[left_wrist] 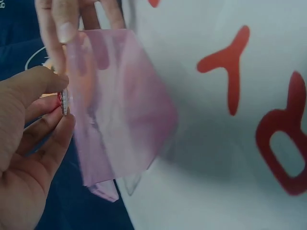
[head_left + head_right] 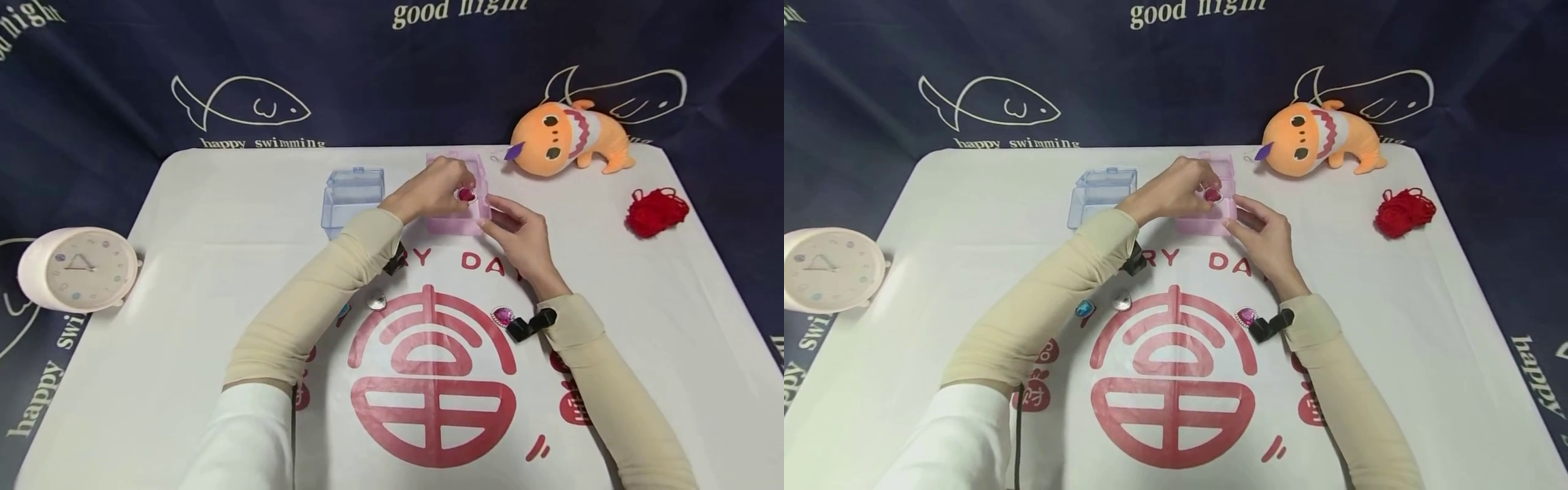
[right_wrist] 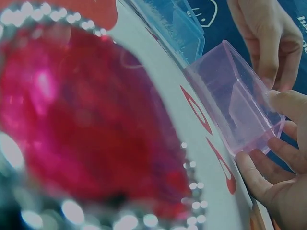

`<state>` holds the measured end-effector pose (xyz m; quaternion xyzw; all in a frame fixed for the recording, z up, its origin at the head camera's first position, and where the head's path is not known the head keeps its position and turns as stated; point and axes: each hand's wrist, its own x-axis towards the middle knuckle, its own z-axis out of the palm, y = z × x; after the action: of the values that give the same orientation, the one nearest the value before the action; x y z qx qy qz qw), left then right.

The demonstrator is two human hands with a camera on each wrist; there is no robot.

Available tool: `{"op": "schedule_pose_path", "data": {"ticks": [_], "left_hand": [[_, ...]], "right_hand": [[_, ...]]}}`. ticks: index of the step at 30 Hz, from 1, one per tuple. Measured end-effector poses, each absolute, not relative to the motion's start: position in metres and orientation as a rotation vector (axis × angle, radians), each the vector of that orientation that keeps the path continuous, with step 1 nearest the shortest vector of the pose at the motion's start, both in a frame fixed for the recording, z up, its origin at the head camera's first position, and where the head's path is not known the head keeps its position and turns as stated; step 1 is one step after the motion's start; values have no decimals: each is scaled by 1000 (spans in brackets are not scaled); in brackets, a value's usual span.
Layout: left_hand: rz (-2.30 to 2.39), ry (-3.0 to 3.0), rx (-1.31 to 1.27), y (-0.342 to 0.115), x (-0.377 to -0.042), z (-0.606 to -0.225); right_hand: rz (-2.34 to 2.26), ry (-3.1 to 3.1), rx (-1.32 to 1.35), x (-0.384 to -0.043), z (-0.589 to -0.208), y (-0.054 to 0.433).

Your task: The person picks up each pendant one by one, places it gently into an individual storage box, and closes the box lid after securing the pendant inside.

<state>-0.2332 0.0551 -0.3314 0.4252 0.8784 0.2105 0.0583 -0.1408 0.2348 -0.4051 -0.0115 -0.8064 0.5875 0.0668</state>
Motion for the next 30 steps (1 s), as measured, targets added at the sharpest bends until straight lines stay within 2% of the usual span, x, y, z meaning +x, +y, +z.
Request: {"op": "schedule_pose_path", "data": {"ticks": [13,30], "left_hand": [[570,2564,1262,63,-249,-351],[436,2542,1296,75,-248,-361]], "right_hand": [[1793,-2403,-3,-144,-402,232],[1787,-2401,23,-139,-405,237]]}}
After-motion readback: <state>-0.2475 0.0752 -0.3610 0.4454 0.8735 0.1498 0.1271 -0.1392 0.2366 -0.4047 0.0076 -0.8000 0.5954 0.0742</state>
